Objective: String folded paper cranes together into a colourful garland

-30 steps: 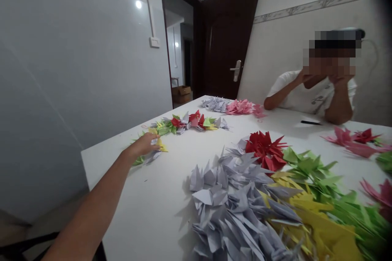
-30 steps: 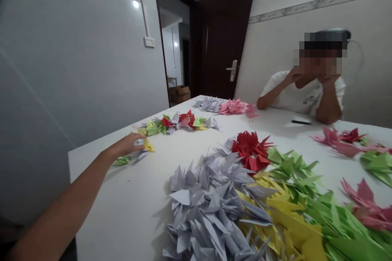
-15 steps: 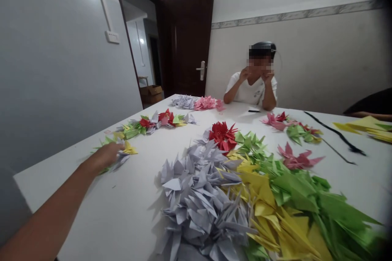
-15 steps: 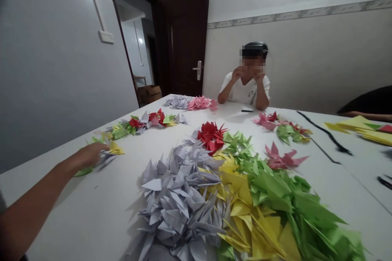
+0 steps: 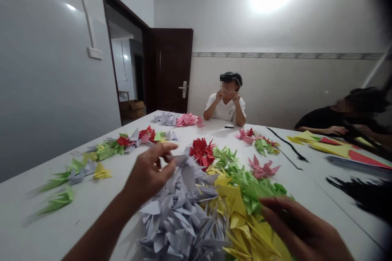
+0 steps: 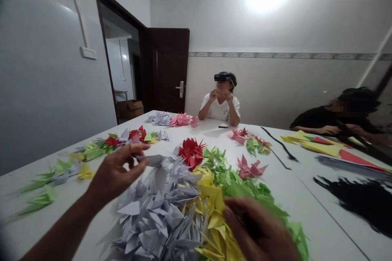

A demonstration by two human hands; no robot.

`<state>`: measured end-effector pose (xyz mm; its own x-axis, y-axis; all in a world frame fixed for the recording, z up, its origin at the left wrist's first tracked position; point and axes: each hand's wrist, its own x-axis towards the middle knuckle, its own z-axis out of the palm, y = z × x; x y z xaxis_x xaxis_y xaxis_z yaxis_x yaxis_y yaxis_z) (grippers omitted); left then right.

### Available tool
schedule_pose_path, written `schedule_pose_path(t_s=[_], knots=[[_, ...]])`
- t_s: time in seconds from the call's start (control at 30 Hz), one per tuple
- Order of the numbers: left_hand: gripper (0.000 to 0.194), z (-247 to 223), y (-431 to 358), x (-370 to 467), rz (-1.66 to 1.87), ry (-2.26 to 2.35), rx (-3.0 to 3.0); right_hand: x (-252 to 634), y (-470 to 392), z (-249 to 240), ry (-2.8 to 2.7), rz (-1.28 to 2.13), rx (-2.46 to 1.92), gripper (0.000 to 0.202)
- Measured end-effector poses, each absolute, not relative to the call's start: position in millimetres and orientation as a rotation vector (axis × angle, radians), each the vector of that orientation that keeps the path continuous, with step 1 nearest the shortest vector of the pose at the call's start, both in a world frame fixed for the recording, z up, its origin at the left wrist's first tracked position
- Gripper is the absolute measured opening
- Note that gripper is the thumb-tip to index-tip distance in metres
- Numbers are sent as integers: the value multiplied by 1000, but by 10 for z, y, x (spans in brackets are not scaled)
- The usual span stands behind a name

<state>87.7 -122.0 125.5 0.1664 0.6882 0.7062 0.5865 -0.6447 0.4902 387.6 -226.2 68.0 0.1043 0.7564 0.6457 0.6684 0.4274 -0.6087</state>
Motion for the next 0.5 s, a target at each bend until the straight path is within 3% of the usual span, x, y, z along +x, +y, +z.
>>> schedule_pose_path(t_s=[0.2,0.5], knots=[[29,1141,-1536,1536,1826,789,2403,3290,-2128,899,-1468,45,-1159,24],[28,764,-1444,1627,1486,662,1782,3384,-1974,769,-1533,265,-1263,13]])
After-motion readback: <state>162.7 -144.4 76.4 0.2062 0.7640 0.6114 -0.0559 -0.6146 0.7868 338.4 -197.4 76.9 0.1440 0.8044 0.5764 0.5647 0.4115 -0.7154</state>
